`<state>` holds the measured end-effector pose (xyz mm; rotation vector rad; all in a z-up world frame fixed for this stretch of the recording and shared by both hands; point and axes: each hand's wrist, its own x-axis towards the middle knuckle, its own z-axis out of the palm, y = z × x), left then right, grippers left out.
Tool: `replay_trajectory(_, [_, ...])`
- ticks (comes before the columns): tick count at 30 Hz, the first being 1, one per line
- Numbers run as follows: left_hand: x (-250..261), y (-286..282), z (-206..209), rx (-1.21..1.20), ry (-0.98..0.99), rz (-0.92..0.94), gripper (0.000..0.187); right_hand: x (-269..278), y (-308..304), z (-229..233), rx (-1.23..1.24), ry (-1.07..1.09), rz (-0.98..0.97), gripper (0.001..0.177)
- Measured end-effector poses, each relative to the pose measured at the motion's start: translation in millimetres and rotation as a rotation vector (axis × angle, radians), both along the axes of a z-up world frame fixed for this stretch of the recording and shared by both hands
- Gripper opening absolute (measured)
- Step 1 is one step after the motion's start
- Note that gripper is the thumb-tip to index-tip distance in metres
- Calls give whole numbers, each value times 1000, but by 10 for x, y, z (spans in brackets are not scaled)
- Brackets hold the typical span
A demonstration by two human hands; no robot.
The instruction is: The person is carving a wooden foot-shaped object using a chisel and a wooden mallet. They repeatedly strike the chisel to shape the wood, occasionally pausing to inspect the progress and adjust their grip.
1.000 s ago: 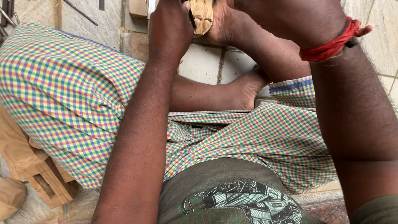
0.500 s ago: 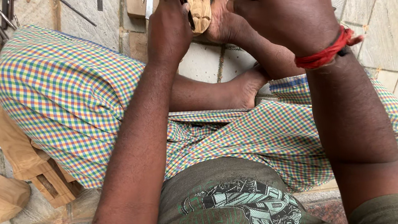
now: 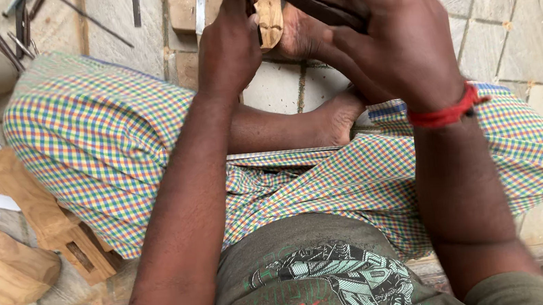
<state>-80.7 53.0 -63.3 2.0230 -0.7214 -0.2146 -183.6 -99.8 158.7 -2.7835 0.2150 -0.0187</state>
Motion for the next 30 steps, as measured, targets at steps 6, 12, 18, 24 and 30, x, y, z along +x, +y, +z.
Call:
replay_trajectory(6, [247, 25, -5, -178, -12, 73, 43, -612, -3, -143, 880, -115, -474, 72])
replay_trajectory(12, [401, -146, 151, -53, -248, -221, 29, -945, -105, -283, 1157, -192, -623, 71])
replay_trajectory(18, [448, -276, 269, 122, -192, -367, 32, -1011, -157, -298, 1067, -224, -606, 74])
replay_trajectory(24, [464, -296, 242, 149, -191, -377, 25, -961, -151, -360, 1043, -232, -520, 75])
replay_trajectory(30, [479, -309, 205, 104, -274, -390, 21, -842, -154, -357, 866, -246, -373, 74])
